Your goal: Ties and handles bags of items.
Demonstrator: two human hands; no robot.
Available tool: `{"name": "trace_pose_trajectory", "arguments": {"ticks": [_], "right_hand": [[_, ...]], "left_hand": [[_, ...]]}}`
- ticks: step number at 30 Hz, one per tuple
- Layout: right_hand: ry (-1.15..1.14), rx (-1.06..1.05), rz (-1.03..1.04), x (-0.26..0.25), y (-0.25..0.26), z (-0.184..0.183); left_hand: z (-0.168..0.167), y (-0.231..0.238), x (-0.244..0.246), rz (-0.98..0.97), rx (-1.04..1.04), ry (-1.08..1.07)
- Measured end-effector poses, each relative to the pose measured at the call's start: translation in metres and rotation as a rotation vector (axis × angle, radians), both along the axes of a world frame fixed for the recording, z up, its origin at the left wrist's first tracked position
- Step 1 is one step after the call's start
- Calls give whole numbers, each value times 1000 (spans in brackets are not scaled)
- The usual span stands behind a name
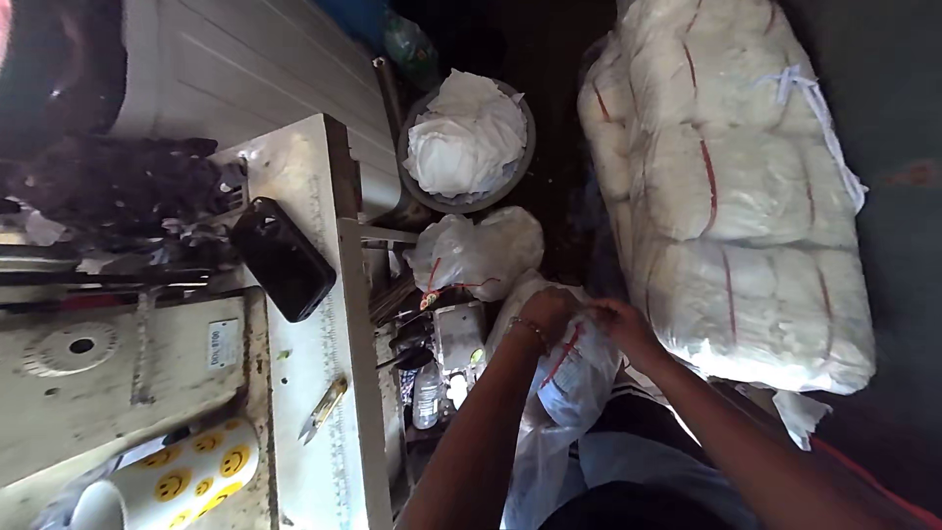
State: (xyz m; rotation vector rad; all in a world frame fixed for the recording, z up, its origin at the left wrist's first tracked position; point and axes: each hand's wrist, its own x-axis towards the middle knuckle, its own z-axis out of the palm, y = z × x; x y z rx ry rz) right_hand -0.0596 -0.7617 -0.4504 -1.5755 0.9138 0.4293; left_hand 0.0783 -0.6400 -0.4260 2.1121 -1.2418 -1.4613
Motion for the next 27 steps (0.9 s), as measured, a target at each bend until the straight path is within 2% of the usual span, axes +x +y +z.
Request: {"name": "trace_pose_trajectory", "arguments": {"ticks": [3, 9, 15, 19, 27], "right_hand": [[19, 58, -10, 2, -2, -4], [39, 20, 186, 7, 4, 1], [36, 29, 100, 3, 9, 0], [61, 49, 83, 4, 8, 6], [4, 98, 194, -5, 5, 4]], "left_hand": [[-2, -5, 4, -66, 49, 37], [-4, -4, 4, -143, 33, 2], [-8, 4, 3, -240, -60, -37], [-8, 11, -1, -224, -203, -81], [-3, 11, 7, -263, -161, -15]]}}
